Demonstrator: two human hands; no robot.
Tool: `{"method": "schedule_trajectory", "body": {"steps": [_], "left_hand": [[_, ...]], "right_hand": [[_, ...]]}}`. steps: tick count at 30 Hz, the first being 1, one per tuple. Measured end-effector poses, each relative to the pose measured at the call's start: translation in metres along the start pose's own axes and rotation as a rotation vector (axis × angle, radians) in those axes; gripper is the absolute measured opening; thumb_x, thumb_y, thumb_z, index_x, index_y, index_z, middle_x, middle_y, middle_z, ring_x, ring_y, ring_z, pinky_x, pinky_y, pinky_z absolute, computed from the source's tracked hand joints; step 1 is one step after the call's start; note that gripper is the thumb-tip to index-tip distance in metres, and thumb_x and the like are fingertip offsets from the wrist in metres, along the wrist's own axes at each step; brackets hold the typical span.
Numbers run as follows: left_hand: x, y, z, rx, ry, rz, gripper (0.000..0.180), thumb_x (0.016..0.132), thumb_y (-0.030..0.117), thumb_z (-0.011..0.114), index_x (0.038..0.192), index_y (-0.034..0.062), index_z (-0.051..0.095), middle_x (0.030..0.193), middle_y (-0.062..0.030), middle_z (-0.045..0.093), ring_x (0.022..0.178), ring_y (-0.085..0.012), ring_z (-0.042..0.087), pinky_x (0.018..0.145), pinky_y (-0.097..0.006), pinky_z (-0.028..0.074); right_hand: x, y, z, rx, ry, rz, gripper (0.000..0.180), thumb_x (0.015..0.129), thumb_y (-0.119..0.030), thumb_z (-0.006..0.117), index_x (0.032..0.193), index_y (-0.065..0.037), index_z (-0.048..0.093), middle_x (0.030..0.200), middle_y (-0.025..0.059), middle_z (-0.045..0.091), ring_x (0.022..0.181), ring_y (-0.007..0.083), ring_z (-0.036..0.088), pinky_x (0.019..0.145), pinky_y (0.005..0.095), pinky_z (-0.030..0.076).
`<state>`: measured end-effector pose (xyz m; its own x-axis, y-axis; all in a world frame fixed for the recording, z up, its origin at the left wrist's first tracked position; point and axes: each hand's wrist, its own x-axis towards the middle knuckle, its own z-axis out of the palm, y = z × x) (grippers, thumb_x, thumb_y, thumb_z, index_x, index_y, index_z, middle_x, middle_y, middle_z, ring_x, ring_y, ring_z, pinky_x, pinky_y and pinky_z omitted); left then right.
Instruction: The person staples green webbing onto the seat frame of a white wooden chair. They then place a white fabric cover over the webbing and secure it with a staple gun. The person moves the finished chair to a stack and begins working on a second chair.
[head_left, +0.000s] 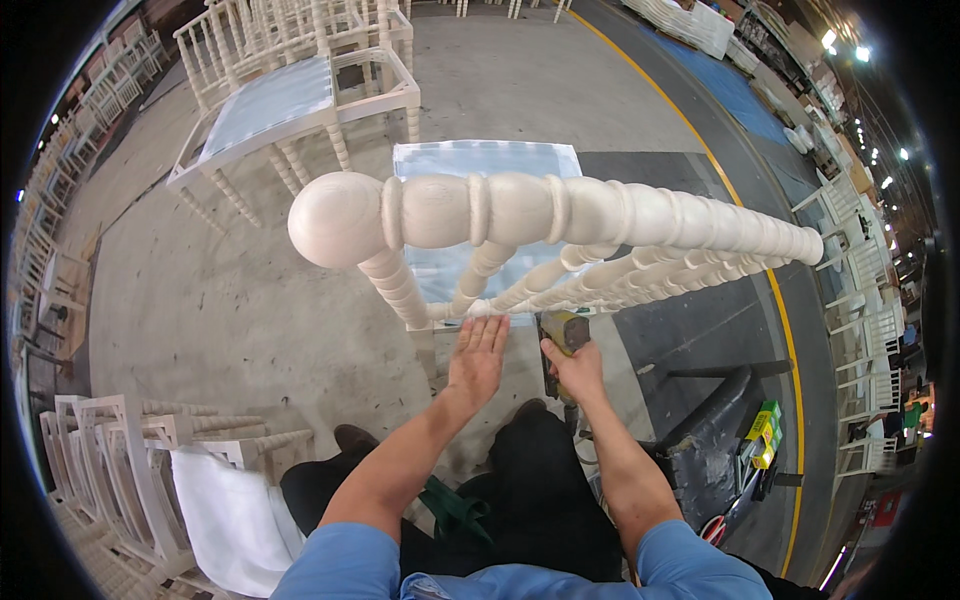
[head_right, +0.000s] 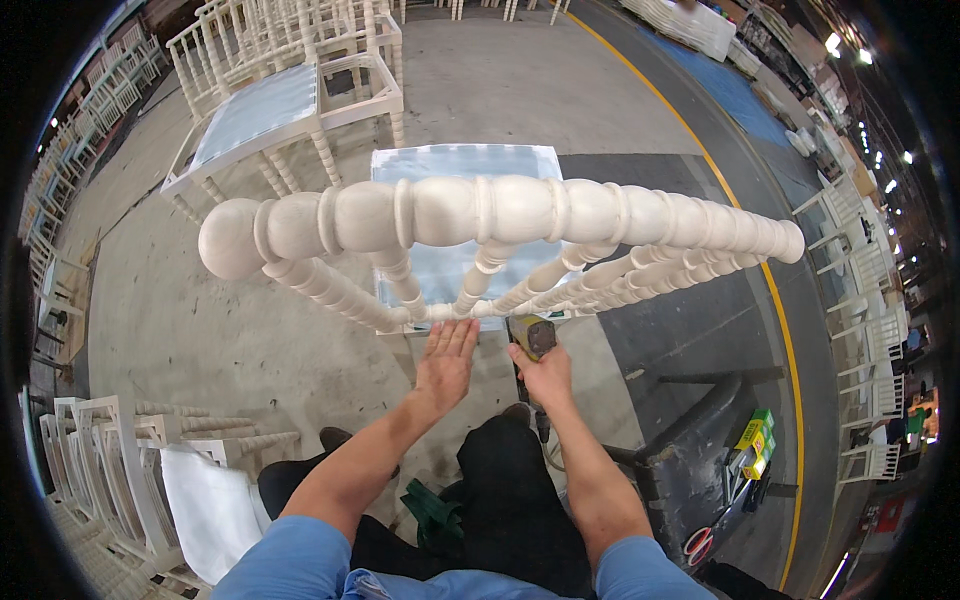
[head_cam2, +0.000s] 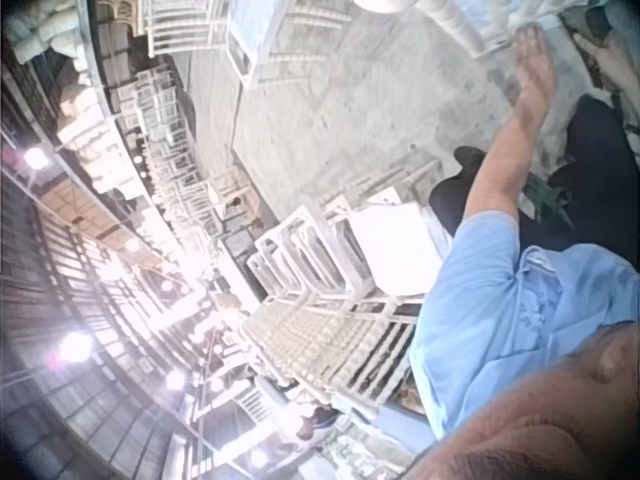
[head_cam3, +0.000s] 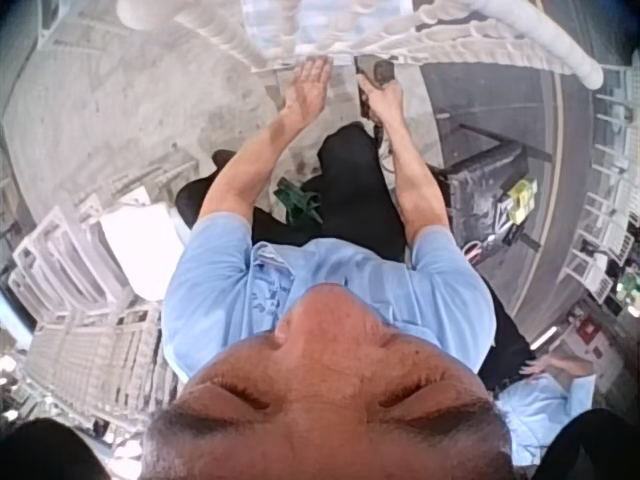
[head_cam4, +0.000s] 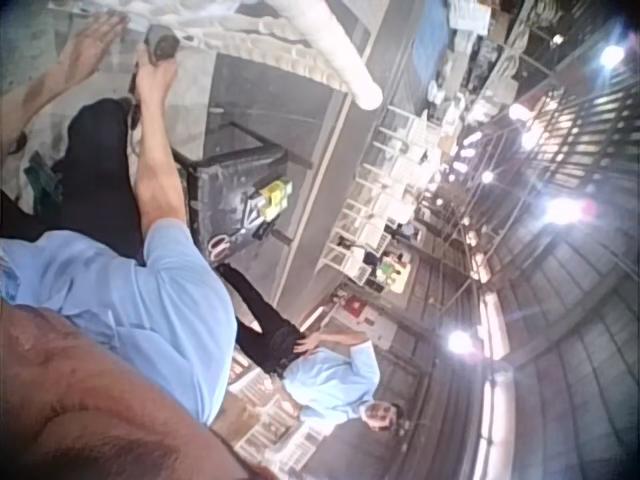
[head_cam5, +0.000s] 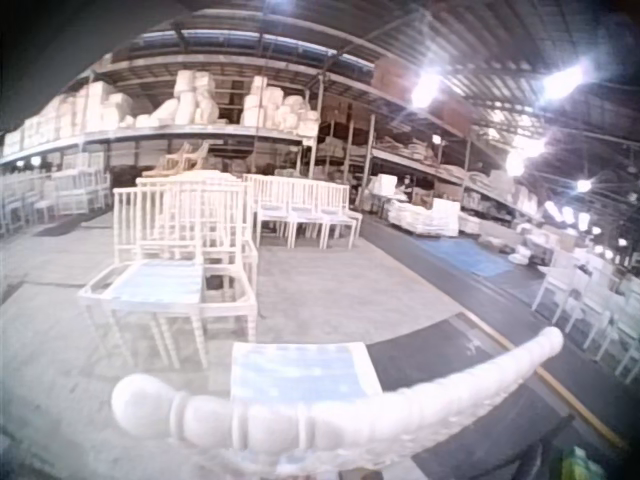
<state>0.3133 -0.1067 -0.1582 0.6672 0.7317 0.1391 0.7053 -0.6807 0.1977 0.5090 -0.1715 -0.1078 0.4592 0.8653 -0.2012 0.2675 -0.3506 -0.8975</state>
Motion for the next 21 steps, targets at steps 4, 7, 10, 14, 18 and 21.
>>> {"method": "schedule_trajectory", "body": {"steps": [4, 7, 10, 14, 18, 21], "left_hand": [[-0.006, -0.001, 0.0, -0.061, 0.097, 0.013, 0.07, 0.097, 0.011, 0.059, 0.164, -0.0019, 0.04, 0.168, -0.0174, 0.044, 0.157, -0.0363, 0.041, 0.133, -0.051, 0.022], [-0.018, -0.011, 0.002, -0.126, 0.153, 0.002, 0.068, 0.097, 0.01, 0.059, 0.162, -0.003, 0.043, 0.169, -0.0193, 0.043, 0.157, -0.037, 0.04, 0.133, -0.052, 0.022], [-0.025, -0.014, 0.001, -0.087, 0.11, 0.012, 0.066, 0.097, 0.011, 0.059, 0.16, -0.0037, 0.046, 0.17, -0.0212, 0.042, 0.158, -0.0372, 0.039, 0.133, -0.052, 0.022], [-0.025, -0.016, -0.001, -0.032, 0.079, 0.028, 0.064, 0.097, 0.012, 0.059, 0.159, -0.0038, 0.047, 0.171, -0.0216, 0.04, 0.16, -0.0363, 0.037, 0.134, -0.052, 0.02], [-0.03, -0.02, -0.001, -0.056, 0.096, 0.055, 0.063, 0.097, 0.014, 0.062, 0.157, -0.0025, 0.05, 0.169, -0.0222, 0.042, 0.159, -0.036, 0.038, 0.133, -0.053, 0.023], [-0.048, -0.023, -0.001, -0.301, 0.032, -0.049, 0.071, 0.096, 0.019, 0.066, 0.161, -0.0019, 0.044, 0.171, -0.0214, 0.041, 0.153, -0.0372, 0.047, 0.128, -0.053, 0.033]], "right_hand": [[0.0, 0.001, 0.0, -0.057, -0.009, 0.006, 0.023, 0.097, -0.019, 0.083, 0.104, 0.0, 0.074, 0.081, 0.002, 0.072, 0.056, 0.0102, 0.061, 0.051, 0.0296, 0.047], [-0.009, -0.008, 0.011, 0.059, -0.04, -0.014, 0.022, 0.096, -0.018, 0.084, 0.104, 0.0, 0.073, 0.081, 0.0018, 0.072, 0.058, 0.0095, 0.062, 0.052, 0.0289, 0.048], [-0.016, -0.016, 0.024, 0.18, -0.094, 0.001, 0.024, 0.096, -0.019, 0.085, 0.103, 0.001, 0.072, 0.079, 0.0021, 0.072, 0.06, 0.0093, 0.063, 0.054, 0.0288, 0.05], [-0.015, -0.021, 0.039, 0.146, -0.123, 0.059, 0.028, 0.094, -0.021, 0.086, 0.102, 0.001, 0.072, 0.081, 0.0035, 0.072, 0.06, 0.0106, 0.064, 0.054, 0.0302, 0.05], [-0.011, -0.02, 0.042, -0.013, -0.108, 0.054, 0.031, 0.093, -0.024, 0.087, 0.102, 0.001, 0.072, 0.081, 0.0044, 0.073, 0.06, 0.0114, 0.065, 0.054, 0.0316, 0.05], [-0.022, -0.023, 0.045, -0.024, -0.102, 0.008, 0.031, 0.094, -0.024, 0.087, 0.102, 0.002, 0.072, 0.081, 0.0044, 0.073, 0.061, 0.0112, 0.065, 0.055, 0.0316, 0.051]]}}
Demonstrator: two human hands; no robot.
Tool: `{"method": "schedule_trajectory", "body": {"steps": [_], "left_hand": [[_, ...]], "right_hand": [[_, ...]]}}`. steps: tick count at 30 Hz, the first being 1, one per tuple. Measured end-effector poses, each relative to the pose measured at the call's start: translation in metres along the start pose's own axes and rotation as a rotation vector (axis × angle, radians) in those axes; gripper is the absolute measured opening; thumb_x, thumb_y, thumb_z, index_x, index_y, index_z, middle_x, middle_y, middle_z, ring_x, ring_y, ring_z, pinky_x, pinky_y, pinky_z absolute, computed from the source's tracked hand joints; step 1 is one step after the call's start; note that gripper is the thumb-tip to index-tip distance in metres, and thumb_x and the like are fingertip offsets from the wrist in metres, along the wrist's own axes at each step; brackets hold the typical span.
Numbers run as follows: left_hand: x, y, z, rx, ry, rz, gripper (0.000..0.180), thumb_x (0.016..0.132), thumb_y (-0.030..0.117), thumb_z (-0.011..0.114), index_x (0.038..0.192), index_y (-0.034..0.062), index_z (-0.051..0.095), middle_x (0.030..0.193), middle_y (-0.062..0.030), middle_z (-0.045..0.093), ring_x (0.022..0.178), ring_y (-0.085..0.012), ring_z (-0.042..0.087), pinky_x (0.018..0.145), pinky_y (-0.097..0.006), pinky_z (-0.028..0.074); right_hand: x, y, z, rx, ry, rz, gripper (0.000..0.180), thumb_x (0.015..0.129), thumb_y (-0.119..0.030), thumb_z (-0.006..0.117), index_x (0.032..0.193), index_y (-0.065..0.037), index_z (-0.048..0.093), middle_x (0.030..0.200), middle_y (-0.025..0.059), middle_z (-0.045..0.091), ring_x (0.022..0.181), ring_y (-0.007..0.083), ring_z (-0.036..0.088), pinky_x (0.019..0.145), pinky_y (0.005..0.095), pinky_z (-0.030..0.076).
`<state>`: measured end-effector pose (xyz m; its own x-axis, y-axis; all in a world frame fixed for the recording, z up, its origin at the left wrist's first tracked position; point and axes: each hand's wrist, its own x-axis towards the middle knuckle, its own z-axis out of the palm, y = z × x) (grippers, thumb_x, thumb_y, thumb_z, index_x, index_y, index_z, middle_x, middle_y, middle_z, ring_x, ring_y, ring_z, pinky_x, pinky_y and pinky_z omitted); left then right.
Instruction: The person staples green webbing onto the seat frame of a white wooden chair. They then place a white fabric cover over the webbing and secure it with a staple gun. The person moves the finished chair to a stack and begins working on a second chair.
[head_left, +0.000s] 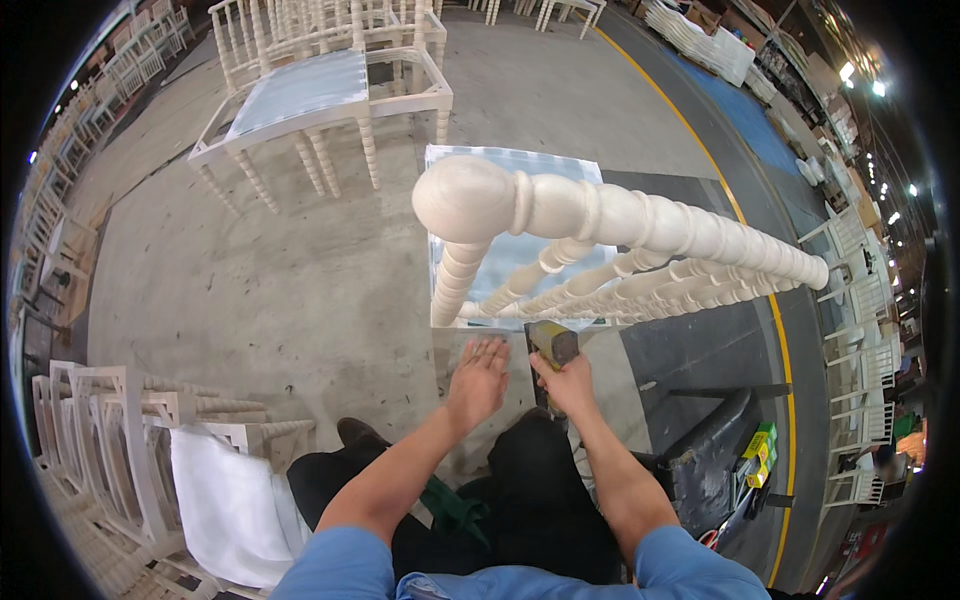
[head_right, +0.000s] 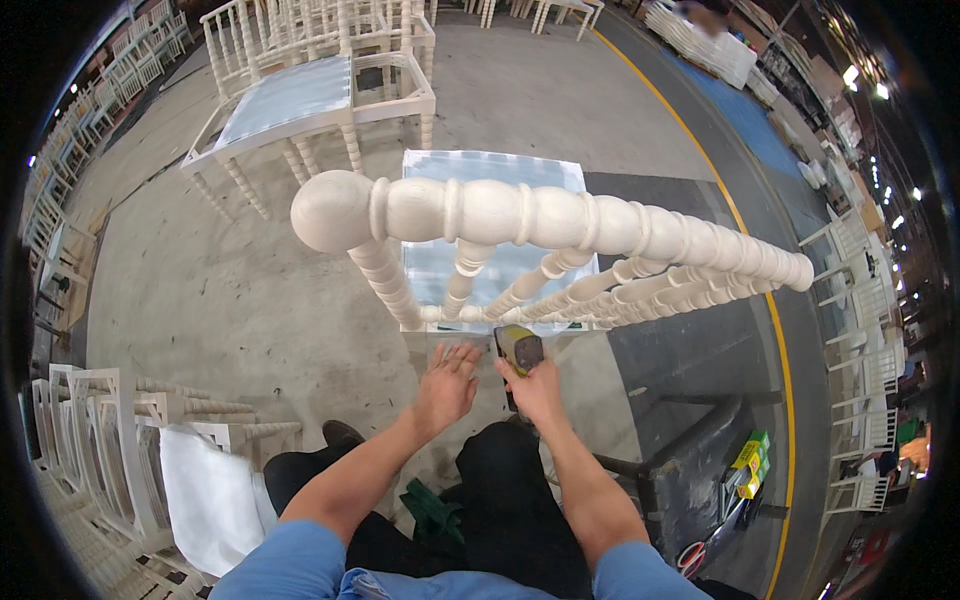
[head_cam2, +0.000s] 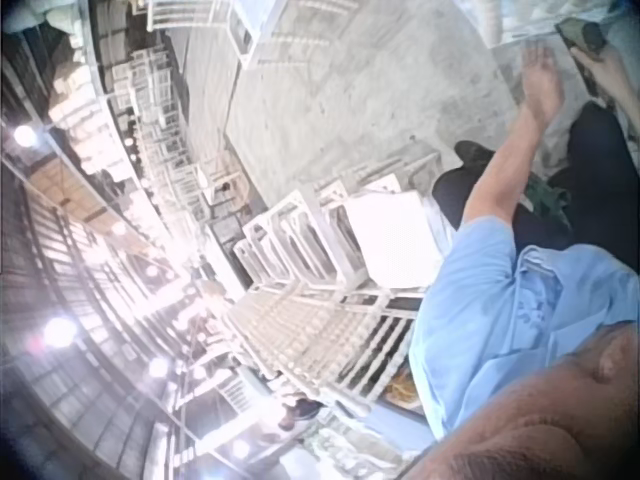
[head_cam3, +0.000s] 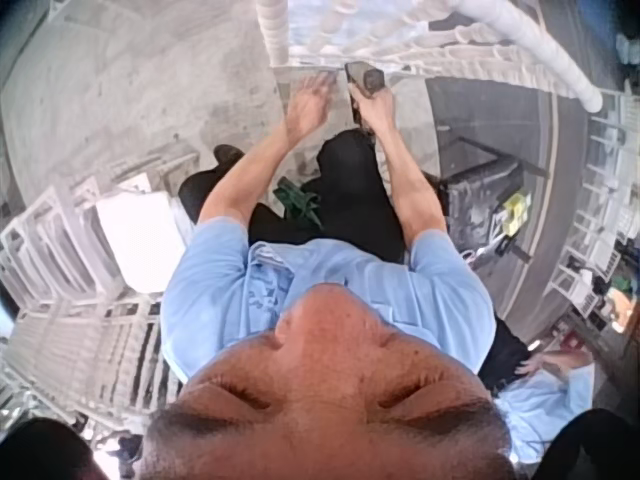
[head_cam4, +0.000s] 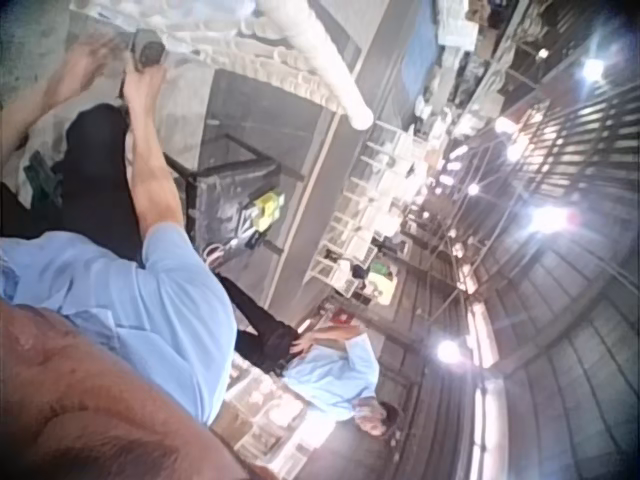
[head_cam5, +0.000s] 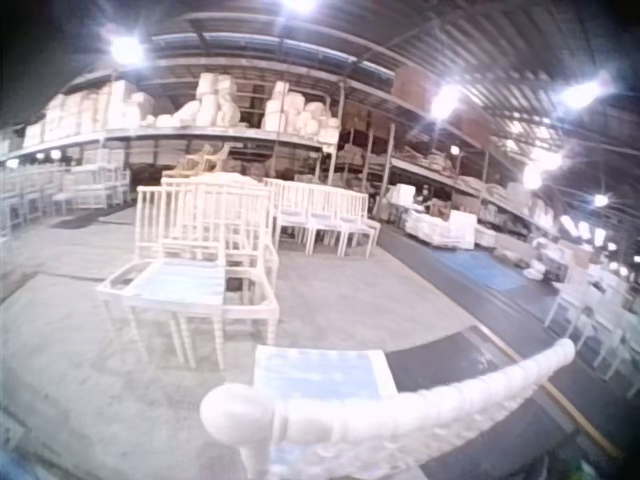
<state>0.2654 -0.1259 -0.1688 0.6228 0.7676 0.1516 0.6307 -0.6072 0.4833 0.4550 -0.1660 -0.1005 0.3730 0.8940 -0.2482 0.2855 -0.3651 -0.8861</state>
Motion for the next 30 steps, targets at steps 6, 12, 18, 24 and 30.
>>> {"method": "schedule_trajectory", "body": {"steps": [6, 12, 18, 24, 30], "left_hand": [[0.047, -0.008, -0.004, -1.548, 0.22, -1.145, 0.064, 0.098, 0.037, 0.079, 0.148, 0.0043, 0.057, 0.133, -0.0138, 0.072, 0.106, -0.0367, 0.074, 0.088, -0.05, 0.055], [0.06, -0.032, 0.012, -1.798, 0.398, -1.026, 0.045, 0.1, 0.029, 0.079, 0.135, 0.0069, 0.062, 0.125, -0.0082, 0.069, 0.103, -0.023, 0.07, 0.077, -0.03, 0.052], [0.059, -0.025, 0.023, -1.885, 0.582, -0.856, 0.044, 0.105, 0.019, 0.074, 0.138, -0.0053, 0.059, 0.126, -0.0129, 0.068, 0.107, -0.0233, 0.069, 0.089, -0.036, 0.057], [0.056, -0.033, 0.026, -1.815, 0.446, -0.912, 0.042, 0.11, 0.016, 0.067, 0.147, 0.0001, 0.054, 0.139, -0.0133, 0.065, 0.12, -0.0272, 0.067, 0.103, -0.044, 0.057], [0.049, -0.036, 0.017, -1.735, 0.404, -0.948, 0.062, 0.108, 0.035, 0.07, 0.153, -0.0021, 0.049, 0.14, -0.0154, 0.066, 0.124, -0.03, 0.066, 0.105, -0.047, 0.054]], "right_hand": [[-0.005, -0.002, 0.009, 0.105, -0.061, 0.003, 0.031, 0.095, -0.02, 0.086, 0.112, 0.0, 0.07, 0.086, 0.0031, 0.074, 0.062, 0.0098, 0.064, 0.058, 0.0293, 0.053], [-0.003, -0.019, 0.034, 0.182, -0.158, -0.05, 0.024, 0.097, -0.017, 0.083, 0.112, 0.0, 0.073, 0.086, 0.0015, 0.073, 0.061, 0.009, 0.062, 0.056, 0.0282, 0.051], [0.001, -0.021, 0.042, 0.184, -0.159, -0.027, 0.023, 0.096, -0.017, 0.084, 0.109, 0.0, 0.073, 0.083, 0.0015, 0.072, 0.06, 0.0096, 0.062, 0.055, 0.029, 0.05], [0.004, -0.023, 0.045, 0.03, -0.164, -0.035, 0.023, 0.097, -0.015, 0.082, 0.112, 0.001, 0.073, 0.085, 0.0015, 0.072, 0.059, 0.01, 0.06, 0.052, 0.0289, 0.047], [-0.022, -0.016, 0.027, 0.121, -0.123, -0.125, 0.03, 0.095, -0.017, 0.085, 0.114, 0.001, 0.072, 0.087, 0.0041, 0.075, 0.063, 0.0112, 0.066, 0.057, 0.0299, 0.053]]}}
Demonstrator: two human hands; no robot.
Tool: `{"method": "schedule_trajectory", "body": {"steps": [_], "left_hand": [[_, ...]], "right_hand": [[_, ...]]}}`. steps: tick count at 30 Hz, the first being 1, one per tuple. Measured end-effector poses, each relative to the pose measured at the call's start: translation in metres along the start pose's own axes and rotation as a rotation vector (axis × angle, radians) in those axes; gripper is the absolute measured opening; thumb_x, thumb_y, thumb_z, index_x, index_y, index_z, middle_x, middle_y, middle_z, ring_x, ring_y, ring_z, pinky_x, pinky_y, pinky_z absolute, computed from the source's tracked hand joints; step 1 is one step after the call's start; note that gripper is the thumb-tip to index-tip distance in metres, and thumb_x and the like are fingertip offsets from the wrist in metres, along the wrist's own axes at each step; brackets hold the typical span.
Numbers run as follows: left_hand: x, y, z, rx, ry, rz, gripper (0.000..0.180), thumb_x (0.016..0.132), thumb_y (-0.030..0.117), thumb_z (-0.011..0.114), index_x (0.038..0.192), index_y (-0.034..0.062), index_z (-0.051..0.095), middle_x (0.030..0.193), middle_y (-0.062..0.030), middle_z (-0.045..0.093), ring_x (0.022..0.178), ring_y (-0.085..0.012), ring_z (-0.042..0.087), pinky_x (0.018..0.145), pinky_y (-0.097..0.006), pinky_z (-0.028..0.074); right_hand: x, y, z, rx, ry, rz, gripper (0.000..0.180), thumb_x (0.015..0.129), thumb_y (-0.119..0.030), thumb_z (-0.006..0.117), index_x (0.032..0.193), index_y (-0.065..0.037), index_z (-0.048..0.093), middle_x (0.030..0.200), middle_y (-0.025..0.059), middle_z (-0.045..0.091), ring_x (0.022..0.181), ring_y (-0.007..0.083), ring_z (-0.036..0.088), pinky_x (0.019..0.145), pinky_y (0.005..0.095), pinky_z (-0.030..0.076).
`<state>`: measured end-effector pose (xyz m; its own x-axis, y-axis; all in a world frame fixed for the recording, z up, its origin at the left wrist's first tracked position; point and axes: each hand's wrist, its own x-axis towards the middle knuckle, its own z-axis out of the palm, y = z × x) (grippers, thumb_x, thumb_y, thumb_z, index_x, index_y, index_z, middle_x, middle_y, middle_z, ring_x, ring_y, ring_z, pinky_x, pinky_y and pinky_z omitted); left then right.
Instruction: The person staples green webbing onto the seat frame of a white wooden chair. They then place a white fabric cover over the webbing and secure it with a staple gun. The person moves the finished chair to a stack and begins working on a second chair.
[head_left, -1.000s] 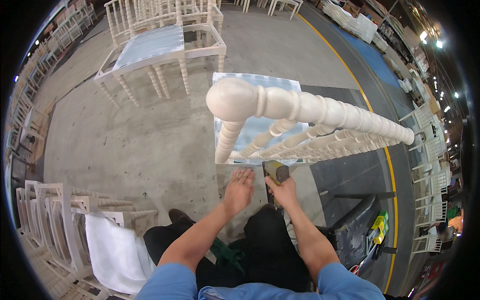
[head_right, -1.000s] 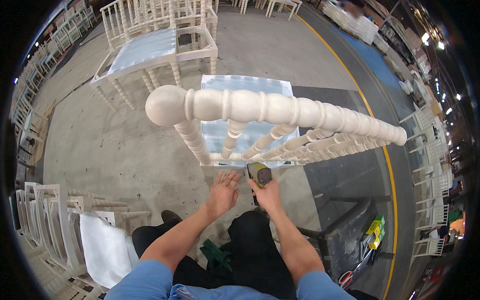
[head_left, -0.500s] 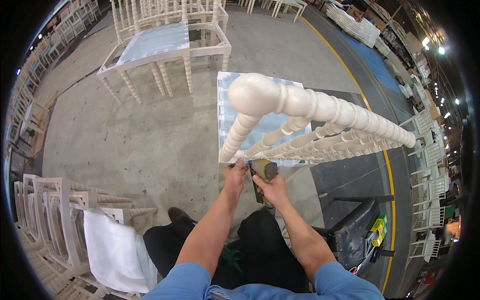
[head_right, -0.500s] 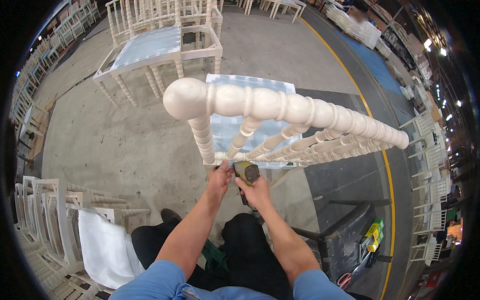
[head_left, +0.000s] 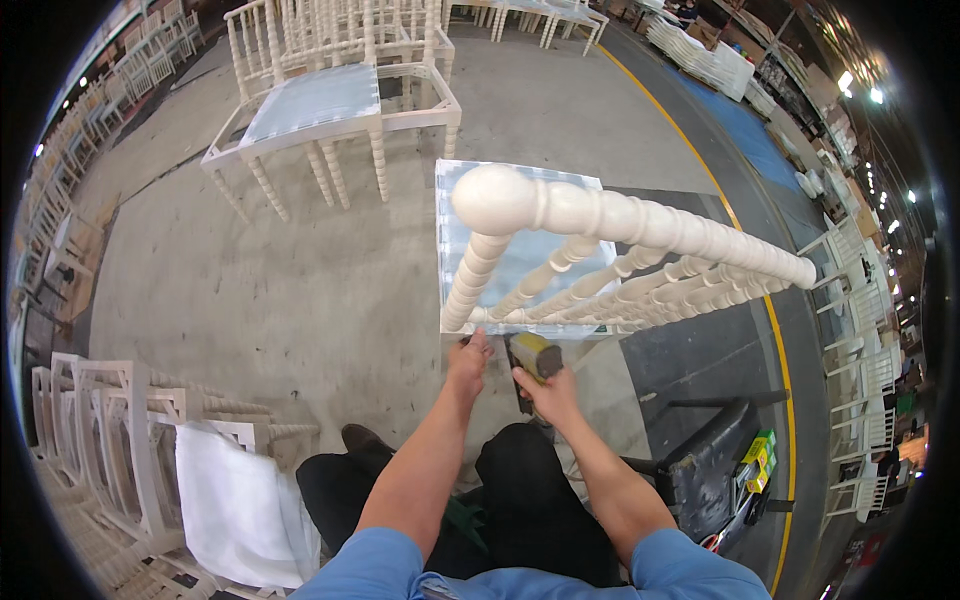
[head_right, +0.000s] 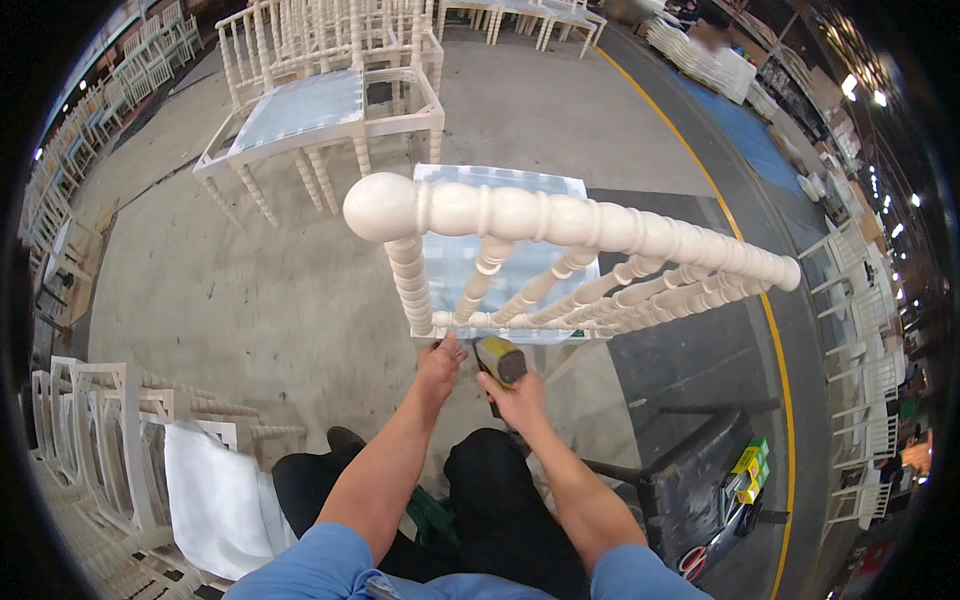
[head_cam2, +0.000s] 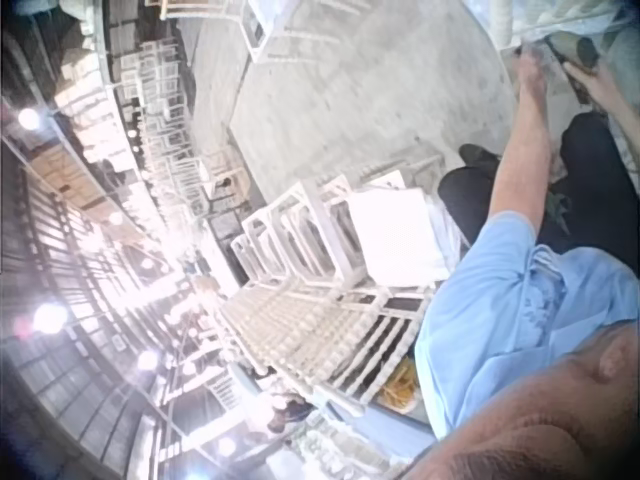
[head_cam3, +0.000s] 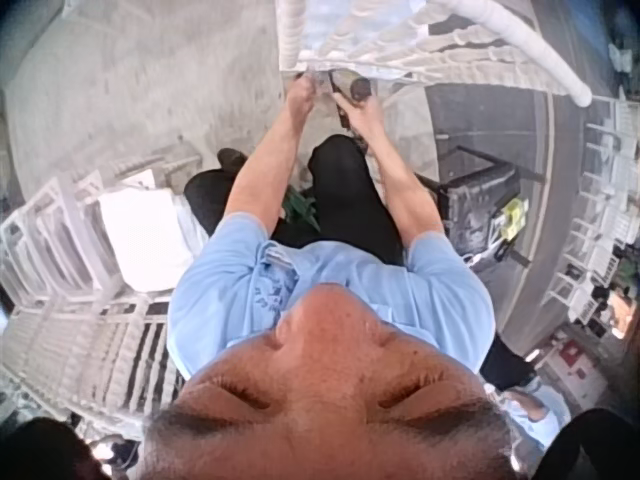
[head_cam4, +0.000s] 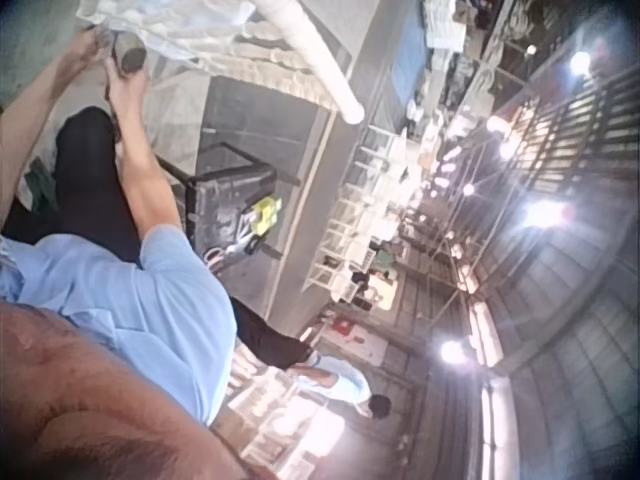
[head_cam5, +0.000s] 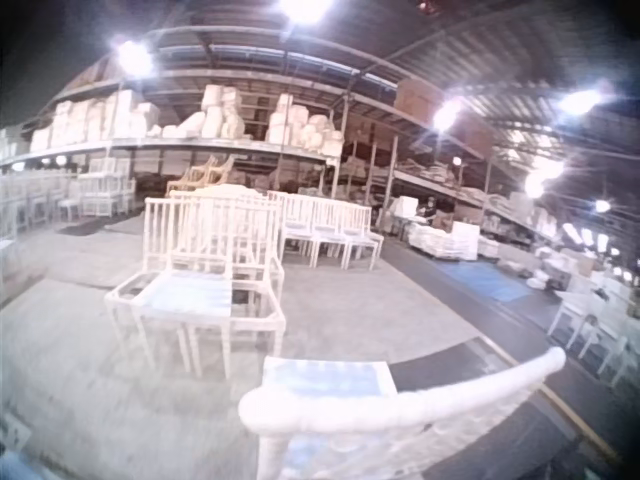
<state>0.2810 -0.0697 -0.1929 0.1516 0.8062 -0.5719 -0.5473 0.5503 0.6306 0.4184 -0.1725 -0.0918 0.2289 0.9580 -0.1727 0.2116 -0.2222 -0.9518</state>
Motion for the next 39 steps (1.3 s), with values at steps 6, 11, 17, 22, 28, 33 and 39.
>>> {"method": "schedule_trajectory", "body": {"steps": [6, 11, 17, 22, 28, 33, 39], "left_hand": [[-0.062, -0.006, -0.053, 0.374, -0.105, -0.172, 0.058, 0.108, 0.039, 0.066, 0.151, 0.0021, 0.053, 0.134, -0.0136, 0.07, 0.111, -0.027, 0.072, 0.088, -0.038, 0.053], [-0.131, -0.005, -0.088, 0.696, 0.08, -0.317, 0.053, 0.108, 0.035, 0.064, 0.15, 0.0032, 0.055, 0.13, -0.011, 0.072, 0.101, -0.0251, 0.074, 0.081, -0.036, 0.051], [-0.177, 0.0, -0.068, 0.717, -0.082, -0.229, 0.055, 0.11, 0.035, 0.061, 0.155, 0.0053, 0.052, 0.136, -0.012, 0.071, 0.104, -0.0257, 0.075, 0.087, -0.037, 0.051], [-0.222, 0.0, -0.074, 0.755, -0.064, -0.254, 0.053, 0.109, 0.032, 0.061, 0.154, 0.0046, 0.054, 0.136, -0.0131, 0.072, 0.101, -0.0249, 0.075, 0.081, -0.037, 0.052], [-0.25, -0.017, -0.084, 0.685, -0.068, -0.251, 0.049, 0.107, 0.031, 0.063, 0.149, 0.0051, 0.059, 0.128, -0.012, 0.075, 0.097, -0.0233, 0.076, 0.076, -0.034, 0.051], [-0.262, -0.005, -0.093, 0.841, -0.014, -0.269, 0.048, 0.111, 0.035, 0.06, 0.152, 0.0095, 0.056, 0.134, -0.0112, 0.073, 0.098, -0.0222, 0.076, 0.067, -0.03, 0.048], [-0.25, -0.013, -0.089, 0.819, -0.082, -0.244, 0.045, 0.112, 0.035, 0.058, 0.148, 0.0081, 0.059, 0.134, -0.0111, 0.073, 0.101, -0.0233, 0.076, 0.078, -0.033, 0.051]], "right_hand": [[-0.064, -0.017, -0.102, 0.153, 0.257, 0.123, 0.03, 0.097, -0.019, 0.084, 0.115, 0.002, 0.072, 0.092, 0.0054, 0.076, 0.065, 0.0131, 0.068, 0.06, 0.03, 0.057], [-0.111, -0.022, -0.242, 0.421, 0.527, 0.182, 0.03, 0.102, -0.031, 0.079, 0.117, -0.006, 0.071, 0.09, 0.0053, 0.071, 0.06, 0.0159, 0.065, 0.053, 0.0317, 0.054], [-0.207, 0.051, -0.405, 0.47, 0.517, 0.49, 0.047, 0.1, -0.054, 0.076, 0.111, -0.009, 0.068, 0.086, 0.0055, 0.066, 0.068, 0.0184, 0.066, 0.058, 0.0364, 0.057], [-0.246, 0.121, -0.443, 0.539, 0.589, 0.577, 0.047, 0.097, -0.05, 0.081, 0.111, -0.007, 0.067, 0.086, 0.0074, 0.066, 0.068, 0.0233, 0.066, 0.059, 0.0388, 0.058], [-0.265, 0.118, -0.476, -0.445, 0.978, 0.549, 0.069, 0.085, -0.053, 0.09, 0.117, 0.006, 0.074, 0.102, 0.0185, 0.077, 0.091, 0.0373, 0.076, 0.076, 0.0511, 0.063], [-0.275, 0.093, -0.421, -0.929, 0.833, 0.734, 0.083, 0.084, -0.056, 0.085, 0.128, 0.012, 0.07, 0.128, 0.0353, 0.07, 0.124, 0.0477, 0.068, 0.106, 0.0504, 0.053], [-0.239, -0.023, -0.403, -0.939, 0.81, -0.218, 0.046, 0.098, -0.025, 0.077, 0.134, 0.002, 0.067, 0.128, 0.0243, 0.07, 0.12, 0.0438, 0.067, 0.102, 0.048, 0.053]]}}
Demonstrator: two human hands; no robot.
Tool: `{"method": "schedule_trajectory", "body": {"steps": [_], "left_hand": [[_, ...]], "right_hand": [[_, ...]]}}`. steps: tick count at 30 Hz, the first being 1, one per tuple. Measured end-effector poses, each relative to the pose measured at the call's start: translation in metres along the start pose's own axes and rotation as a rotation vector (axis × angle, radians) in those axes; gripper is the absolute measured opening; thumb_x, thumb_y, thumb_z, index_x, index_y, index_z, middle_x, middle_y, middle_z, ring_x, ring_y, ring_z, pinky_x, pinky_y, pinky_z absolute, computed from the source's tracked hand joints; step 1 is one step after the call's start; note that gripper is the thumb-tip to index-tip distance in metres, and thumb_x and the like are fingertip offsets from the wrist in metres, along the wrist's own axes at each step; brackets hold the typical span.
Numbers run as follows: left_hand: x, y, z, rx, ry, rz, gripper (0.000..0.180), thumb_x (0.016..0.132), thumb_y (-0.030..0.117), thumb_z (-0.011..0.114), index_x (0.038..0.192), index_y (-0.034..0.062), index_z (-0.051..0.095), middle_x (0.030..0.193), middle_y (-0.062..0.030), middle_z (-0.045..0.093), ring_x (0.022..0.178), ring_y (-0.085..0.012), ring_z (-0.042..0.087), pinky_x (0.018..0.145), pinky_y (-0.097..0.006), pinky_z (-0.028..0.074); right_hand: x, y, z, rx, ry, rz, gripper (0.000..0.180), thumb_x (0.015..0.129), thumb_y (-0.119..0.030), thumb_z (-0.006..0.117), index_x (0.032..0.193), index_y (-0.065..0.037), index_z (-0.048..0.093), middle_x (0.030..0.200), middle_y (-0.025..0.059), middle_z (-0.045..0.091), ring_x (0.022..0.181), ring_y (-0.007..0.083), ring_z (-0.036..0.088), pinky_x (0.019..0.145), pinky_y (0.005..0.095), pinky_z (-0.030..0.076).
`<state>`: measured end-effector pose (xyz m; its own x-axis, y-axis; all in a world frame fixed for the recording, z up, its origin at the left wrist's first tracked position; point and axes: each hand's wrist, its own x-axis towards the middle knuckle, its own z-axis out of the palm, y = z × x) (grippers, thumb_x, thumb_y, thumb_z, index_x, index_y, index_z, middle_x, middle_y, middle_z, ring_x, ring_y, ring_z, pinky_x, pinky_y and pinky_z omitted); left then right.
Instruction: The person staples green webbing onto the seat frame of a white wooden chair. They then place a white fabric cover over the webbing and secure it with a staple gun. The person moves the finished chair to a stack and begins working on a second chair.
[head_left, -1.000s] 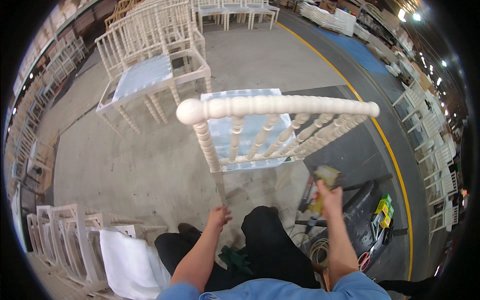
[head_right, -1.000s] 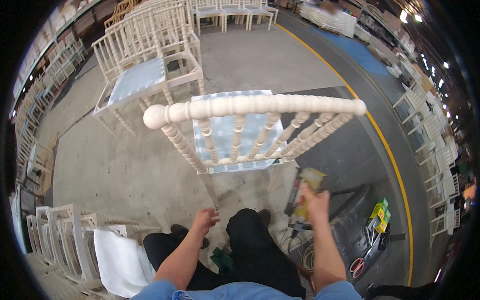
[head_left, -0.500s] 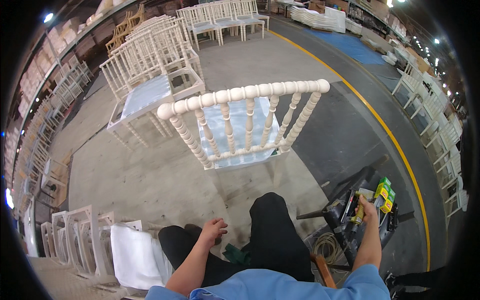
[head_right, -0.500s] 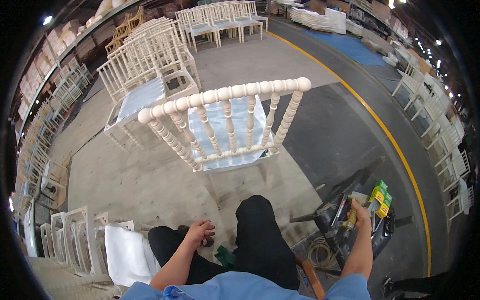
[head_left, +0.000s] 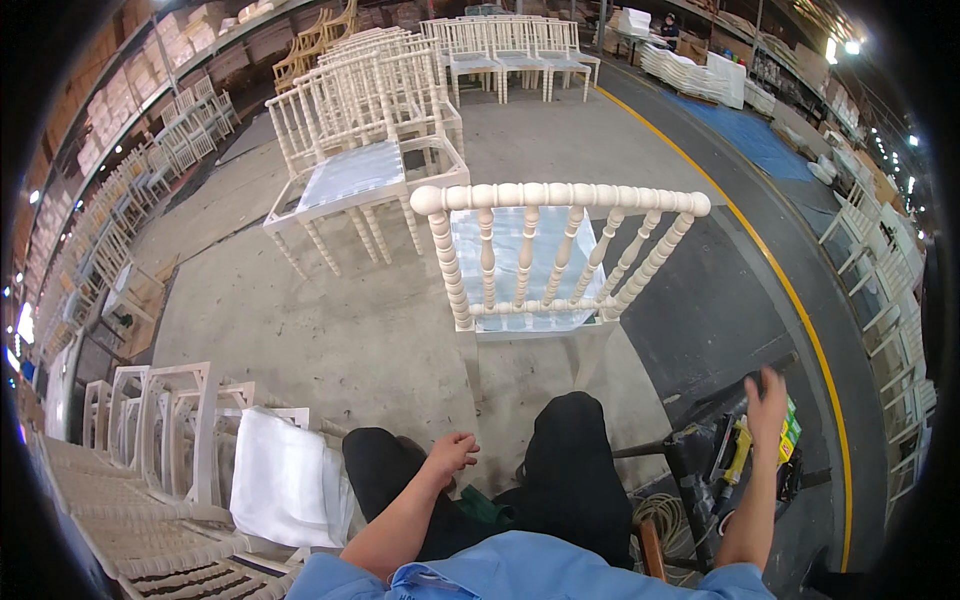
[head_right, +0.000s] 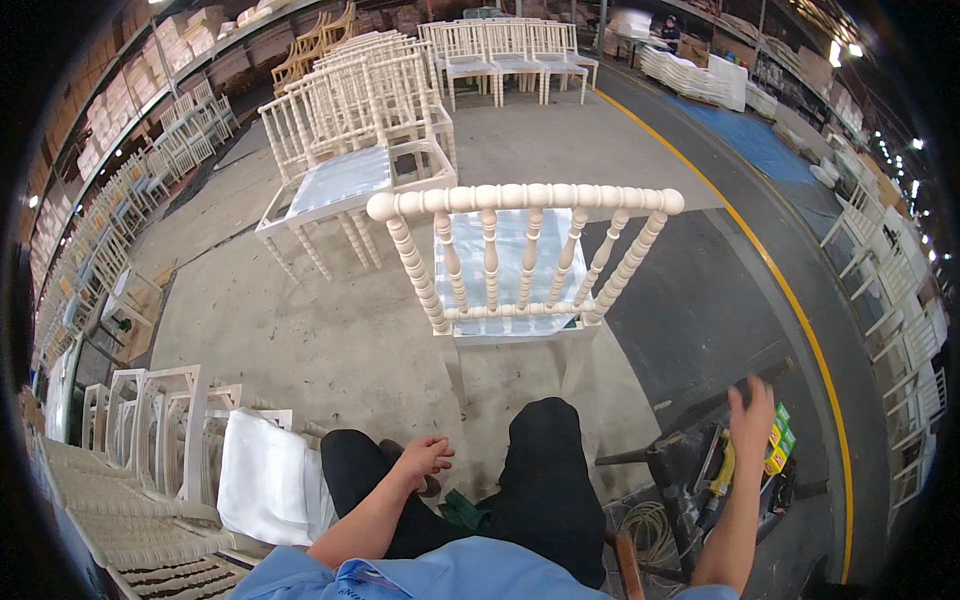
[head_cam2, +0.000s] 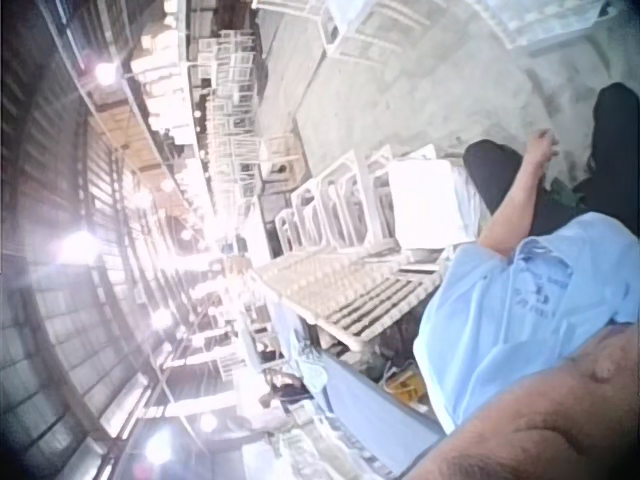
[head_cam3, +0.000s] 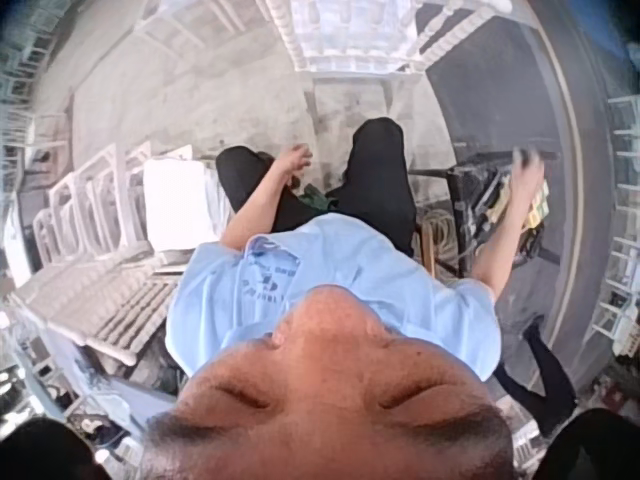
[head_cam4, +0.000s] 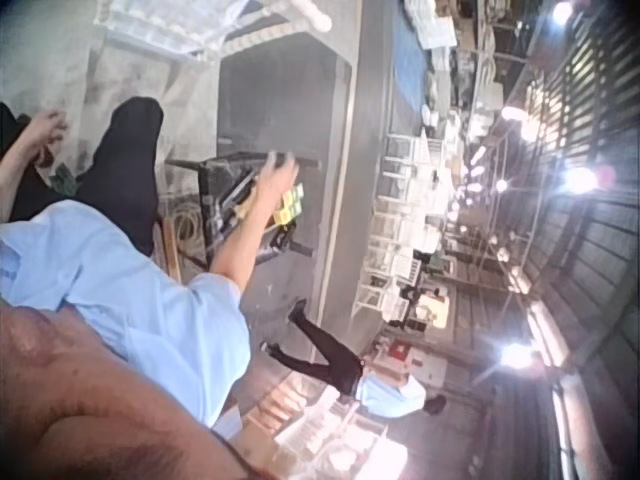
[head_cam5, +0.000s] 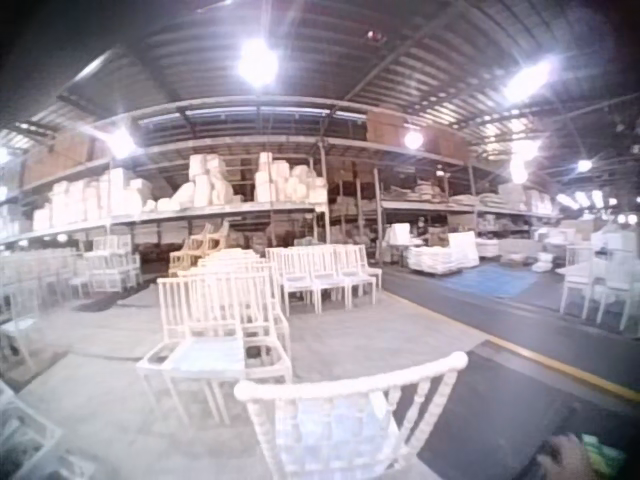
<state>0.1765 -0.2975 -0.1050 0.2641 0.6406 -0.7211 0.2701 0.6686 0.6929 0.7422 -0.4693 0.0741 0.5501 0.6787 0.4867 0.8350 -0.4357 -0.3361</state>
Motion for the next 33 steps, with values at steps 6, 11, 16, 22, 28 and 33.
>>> {"method": "schedule_trajectory", "body": {"steps": [6, 11, 16, 22, 28, 33], "left_hand": [[0.014, 0.014, -0.006, -0.131, 0.019, 0.043, 0.052, 0.11, 0.038, 0.057, 0.147, 0.0014, 0.059, 0.13, -0.0137, 0.075, 0.099, -0.0256, 0.076, 0.077, -0.034, 0.052], [0.041, 0.015, -0.013, -0.329, -0.025, -0.026, 0.061, 0.111, 0.046, 0.056, 0.151, 0.0001, 0.053, 0.134, -0.0154, 0.074, 0.103, -0.0262, 0.075, 0.084, -0.037, 0.054], [0.072, 0.044, -0.03, -0.506, -0.064, -0.169, 0.063, 0.114, 0.054, 0.048, 0.157, 0.0076, 0.049, 0.139, -0.0146, 0.072, 0.115, -0.0294, 0.074, 0.094, -0.04, 0.056], [0.081, 0.115, -0.056, -0.916, -0.228, 0.017, 0.084, 0.111, 0.068, 0.039, 0.166, 0.0057, 0.03, 0.15, -0.0212, 0.06, 0.135, -0.0404, 0.062, 0.113, -0.057, 0.05], [0.004, 0.308, -0.056, -1.247, -0.301, -0.13, 0.075, 0.113, 0.061, 0.041, 0.156, -0.0007, 0.042, 0.144, -0.024, 0.06, 0.127, -0.0416, 0.066, 0.106, -0.06, 0.057], [0.014, 0.392, -0.056, -0.941, -0.224, -0.216, 0.081, 0.113, 0.058, 0.047, 0.165, 0.0002, 0.024, 0.155, -0.0297, 0.047, 0.136, -0.0509, 0.057, 0.114, -0.064, 0.051]], "right_hand": [[0.101, -0.254, -0.047, 0.211, 0.077, -0.648, 0.042, 0.1, -0.029, 0.074, 0.133, -0.003, 0.068, 0.128, 0.0181, 0.067, 0.119, 0.0396, 0.065, 0.101, 0.0451, 0.051], [0.178, -0.364, -0.022, 0.061, -0.11, -1.118, 0.062, 0.09, -0.045, 0.08, 0.133, -0.003, 0.066, 0.13, 0.0183, 0.064, 0.115, 0.0406, 0.063, 0.095, 0.0449, 0.052], [0.222, -0.404, 0.017, 0.035, -0.63, -1.077, 0.056, 0.083, -0.047, 0.086, 0.118, -0.006, 0.069, 0.107, 0.0142, 0.069, 0.097, 0.0389, 0.068, 0.082, 0.0472, 0.053], [0.234, -0.418, 0.028, 0.226, -0.867, -0.897, 0.043, 0.084, -0.043, 0.087, 0.109, -0.012, 0.07, 0.082, 0.0062, 0.071, 0.081, 0.0356, 0.072, 0.072, 0.0494, 0.052], [0.251, -0.423, 0.02, 0.207, -1.197, -0.646, 0.034, 0.089, -0.04, 0.083, 0.113, -0.019, 0.072, 0.087, 0.0078, 0.075, 0.085, 0.0356, 0.074, 0.072, 0.051, 0.052], [0.256, -0.418, -0.007, 0.267, -1.065, -0.51, 0.036, 0.09, -0.041, 0.082, 0.117, -0.019, 0.074, 0.093, 0.0102, 0.076, 0.089, 0.0376, 0.074, 0.075, 0.052, 0.054]]}}
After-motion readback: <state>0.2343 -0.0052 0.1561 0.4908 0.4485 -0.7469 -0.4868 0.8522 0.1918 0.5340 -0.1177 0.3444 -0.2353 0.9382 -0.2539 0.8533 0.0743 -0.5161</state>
